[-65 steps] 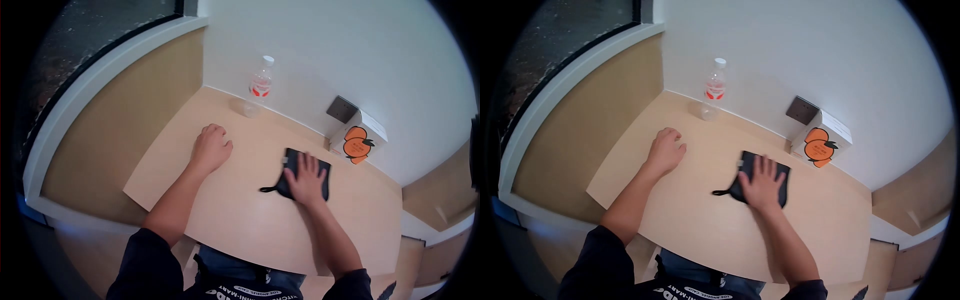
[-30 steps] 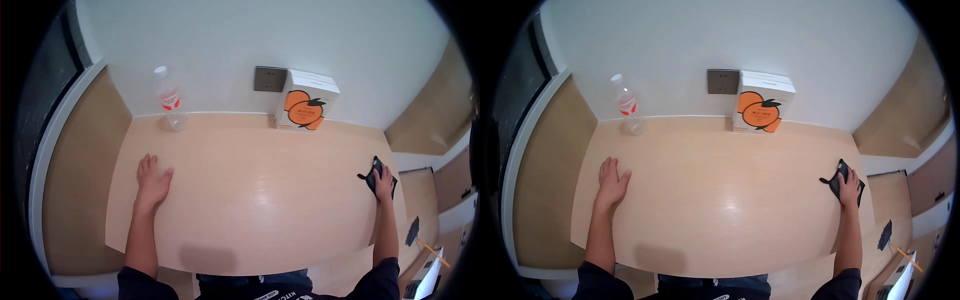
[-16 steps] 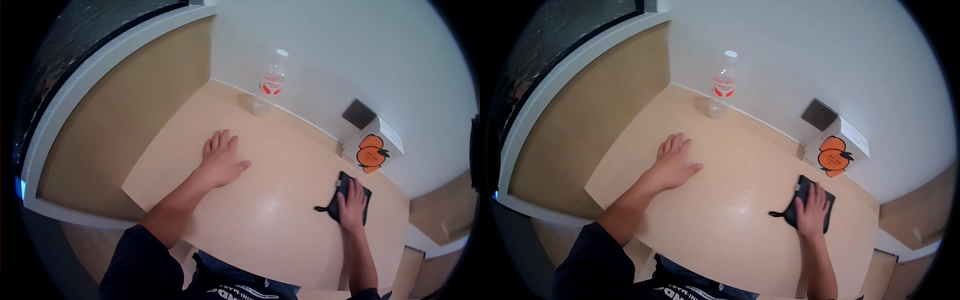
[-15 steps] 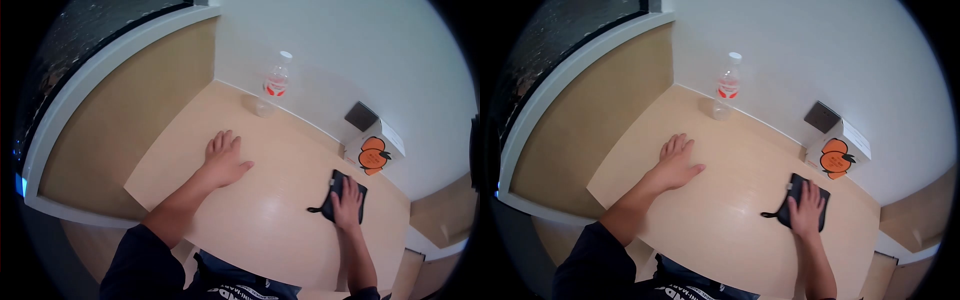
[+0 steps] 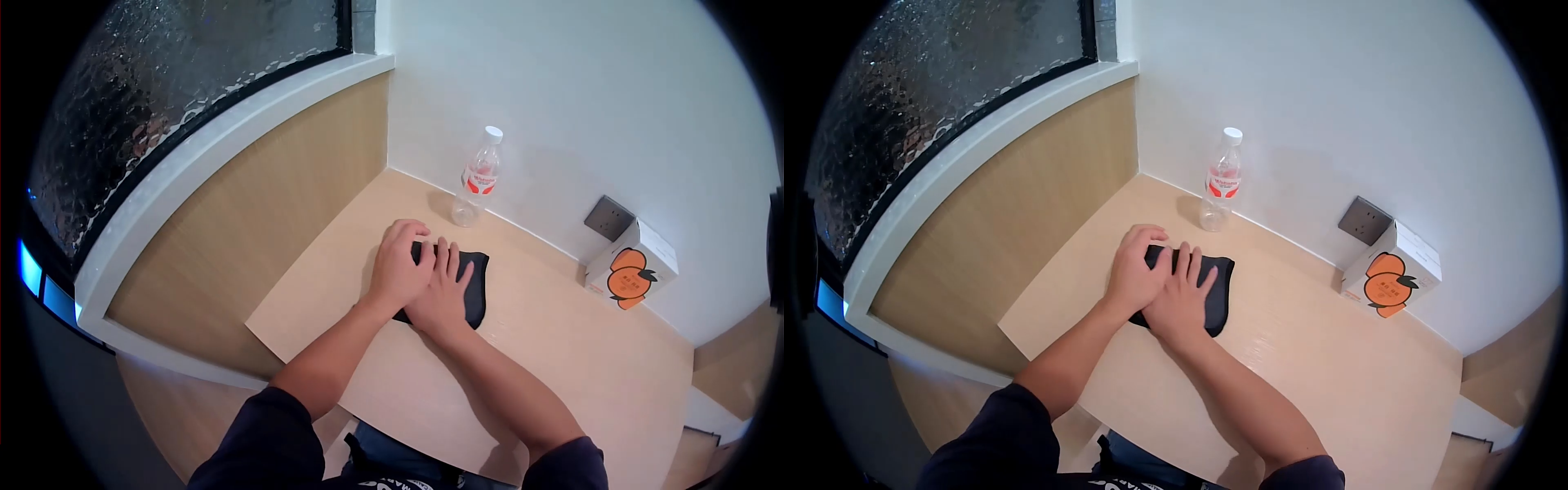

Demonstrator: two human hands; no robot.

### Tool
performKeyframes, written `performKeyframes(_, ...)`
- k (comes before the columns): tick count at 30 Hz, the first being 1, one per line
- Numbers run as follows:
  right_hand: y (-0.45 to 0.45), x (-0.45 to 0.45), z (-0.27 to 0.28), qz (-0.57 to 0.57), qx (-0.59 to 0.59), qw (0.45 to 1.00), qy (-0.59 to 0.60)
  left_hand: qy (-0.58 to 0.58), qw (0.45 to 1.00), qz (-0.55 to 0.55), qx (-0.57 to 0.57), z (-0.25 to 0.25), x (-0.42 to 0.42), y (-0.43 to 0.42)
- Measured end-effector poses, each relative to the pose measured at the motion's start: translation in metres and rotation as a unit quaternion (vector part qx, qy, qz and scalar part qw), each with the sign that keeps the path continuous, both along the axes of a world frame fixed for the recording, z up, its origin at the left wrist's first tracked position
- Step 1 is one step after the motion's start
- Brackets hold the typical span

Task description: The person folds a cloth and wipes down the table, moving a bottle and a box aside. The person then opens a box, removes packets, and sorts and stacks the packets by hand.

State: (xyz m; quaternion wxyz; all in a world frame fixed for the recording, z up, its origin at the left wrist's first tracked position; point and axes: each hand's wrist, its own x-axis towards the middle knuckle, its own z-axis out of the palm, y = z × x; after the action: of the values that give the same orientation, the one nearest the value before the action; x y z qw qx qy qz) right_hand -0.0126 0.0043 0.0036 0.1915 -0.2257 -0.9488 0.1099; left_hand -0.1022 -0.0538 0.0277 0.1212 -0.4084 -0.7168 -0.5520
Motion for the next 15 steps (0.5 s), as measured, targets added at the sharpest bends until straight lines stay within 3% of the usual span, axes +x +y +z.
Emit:
performKeyframes(3,-0.008,-0.012,-0.001,0.062,0.005,0.997,0.042,0.04,0.997,0.043,0.047,0.008,-0.013,-0.003)
performKeyframes(6,-0.005,-0.021,-0.001,0.084,-0.024,0.995,0.038,-0.001,0.998,0.021,0.052,0.015,-0.003,-0.005)
performKeyframes(9,0.022,-0.062,-0.054,0.123,-0.091,0.983,0.104,0.002,0.999,0.001,0.032,0.012,0.006,-0.001)
performKeyframes(13,0.033,-0.084,-0.036,0.132,-0.059,0.985,0.089,0.066,0.995,0.034,0.063,0.002,-0.013,0.001)
performKeyframes(15,0.035,-0.093,-0.025,0.136,-0.034,0.988,0.07,0.005,0.995,0.058,0.086,-0.005,-0.03,0.002)
